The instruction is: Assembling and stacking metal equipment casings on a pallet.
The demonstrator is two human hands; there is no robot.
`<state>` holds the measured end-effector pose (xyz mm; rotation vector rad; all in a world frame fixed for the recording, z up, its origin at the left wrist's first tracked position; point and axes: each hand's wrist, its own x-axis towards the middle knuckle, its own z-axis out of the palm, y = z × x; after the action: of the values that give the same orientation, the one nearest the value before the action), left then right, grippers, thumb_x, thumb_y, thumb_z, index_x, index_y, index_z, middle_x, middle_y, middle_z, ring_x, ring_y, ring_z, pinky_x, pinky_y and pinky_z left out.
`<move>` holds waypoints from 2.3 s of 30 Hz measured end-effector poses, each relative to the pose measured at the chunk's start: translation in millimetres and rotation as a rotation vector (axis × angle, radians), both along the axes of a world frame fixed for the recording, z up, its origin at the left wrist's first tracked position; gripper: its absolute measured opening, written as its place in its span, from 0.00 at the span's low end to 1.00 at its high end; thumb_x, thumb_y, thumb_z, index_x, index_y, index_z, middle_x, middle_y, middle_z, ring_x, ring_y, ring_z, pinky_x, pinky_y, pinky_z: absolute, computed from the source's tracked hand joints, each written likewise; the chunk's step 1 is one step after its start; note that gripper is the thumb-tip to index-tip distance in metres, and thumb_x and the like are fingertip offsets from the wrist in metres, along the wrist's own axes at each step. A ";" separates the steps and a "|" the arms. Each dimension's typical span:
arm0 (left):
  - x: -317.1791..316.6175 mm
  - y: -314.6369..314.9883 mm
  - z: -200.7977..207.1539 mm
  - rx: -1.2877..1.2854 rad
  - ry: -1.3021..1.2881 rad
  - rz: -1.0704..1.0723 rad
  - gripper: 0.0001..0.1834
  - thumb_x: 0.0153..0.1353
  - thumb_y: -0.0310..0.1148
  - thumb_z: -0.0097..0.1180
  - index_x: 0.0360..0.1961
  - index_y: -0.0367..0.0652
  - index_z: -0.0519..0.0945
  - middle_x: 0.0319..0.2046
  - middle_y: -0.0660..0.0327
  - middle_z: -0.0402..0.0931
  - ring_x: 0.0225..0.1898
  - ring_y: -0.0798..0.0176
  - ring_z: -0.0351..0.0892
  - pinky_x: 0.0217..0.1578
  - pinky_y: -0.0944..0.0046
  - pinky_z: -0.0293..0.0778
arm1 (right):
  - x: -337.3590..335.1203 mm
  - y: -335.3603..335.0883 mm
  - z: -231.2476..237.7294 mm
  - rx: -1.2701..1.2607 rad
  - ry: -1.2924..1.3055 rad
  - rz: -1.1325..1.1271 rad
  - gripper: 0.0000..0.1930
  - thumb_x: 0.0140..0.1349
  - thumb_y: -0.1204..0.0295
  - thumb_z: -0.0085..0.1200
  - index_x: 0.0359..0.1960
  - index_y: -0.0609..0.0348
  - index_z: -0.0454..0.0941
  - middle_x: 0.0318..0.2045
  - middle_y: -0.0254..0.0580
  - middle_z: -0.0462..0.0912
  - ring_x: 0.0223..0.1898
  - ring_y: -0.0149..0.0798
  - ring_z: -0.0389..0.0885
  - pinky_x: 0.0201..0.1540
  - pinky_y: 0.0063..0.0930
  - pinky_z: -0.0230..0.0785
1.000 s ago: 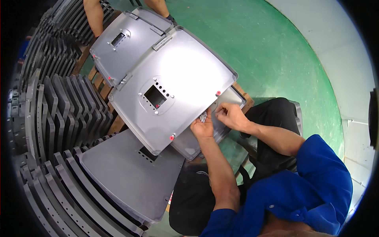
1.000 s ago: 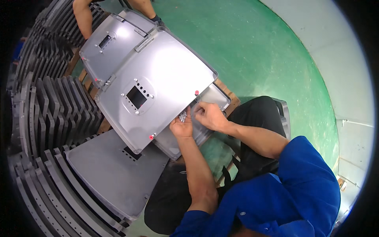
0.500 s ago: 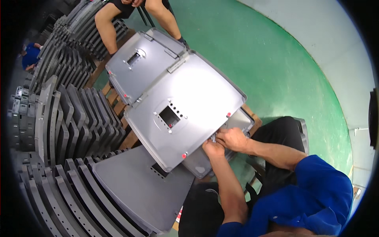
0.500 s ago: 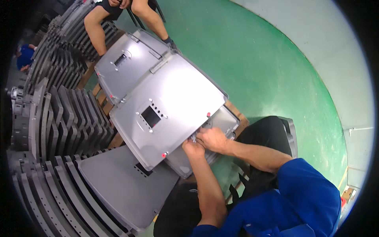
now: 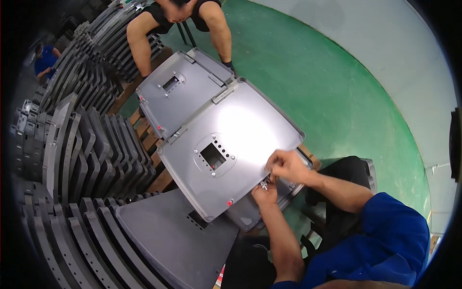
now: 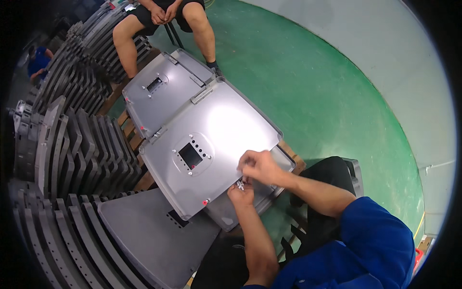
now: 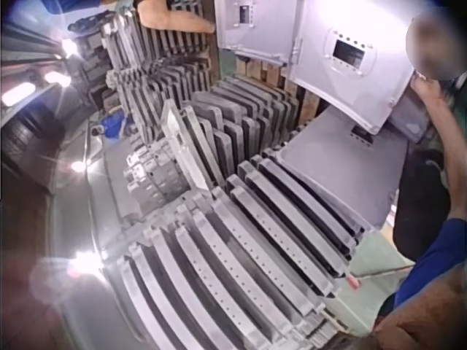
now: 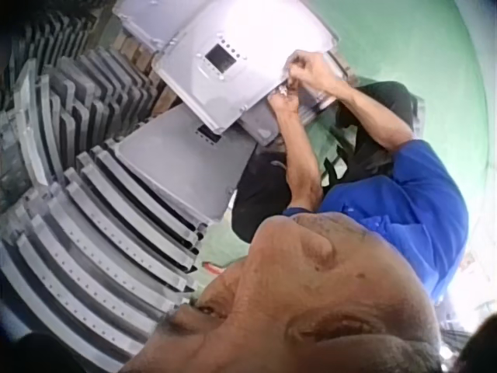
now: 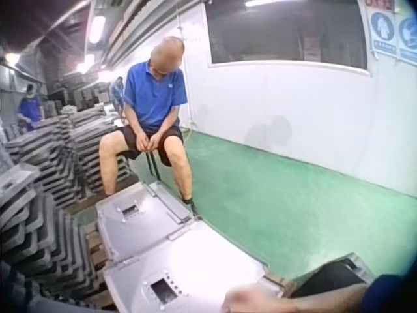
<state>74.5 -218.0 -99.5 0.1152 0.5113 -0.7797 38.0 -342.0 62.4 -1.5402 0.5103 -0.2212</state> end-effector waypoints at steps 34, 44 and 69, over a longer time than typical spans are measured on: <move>0.4 -10.1 32.4 0.147 0.115 0.033 0.19 0.67 0.35 0.41 0.54 0.40 0.73 0.54 0.54 0.74 0.55 0.48 0.73 0.56 0.40 0.71 | 264.6 -168.5 -65.5 -1.070 0.126 0.077 0.09 0.53 0.79 0.52 0.35 0.63 0.82 0.31 0.57 0.83 0.38 0.55 0.82 0.44 0.43 0.74; 1.4 -7.0 31.0 0.094 0.107 0.051 0.18 0.66 0.33 0.43 0.54 0.39 0.73 0.53 0.54 0.74 0.55 0.48 0.74 0.57 0.40 0.71 | 273.1 -162.7 -67.6 -1.385 0.142 0.233 0.07 0.52 0.81 0.49 0.29 0.63 0.81 0.29 0.57 0.82 0.37 0.55 0.83 0.40 0.43 0.77; -5.9 -2.3 25.3 0.049 0.048 -0.052 0.19 0.69 0.38 0.40 0.53 0.37 0.73 0.50 0.55 0.75 0.50 0.58 0.75 0.51 0.59 0.73 | -1.0 -0.1 -34.7 -1.190 -0.017 0.908 0.15 0.49 0.71 0.54 0.41 0.60 0.78 0.30 0.40 0.74 0.30 0.41 0.79 0.28 0.33 0.74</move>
<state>68.5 -220.3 -74.2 0.1562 0.5755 -0.8225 37.0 -342.1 27.7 -2.7425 -0.4980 0.2309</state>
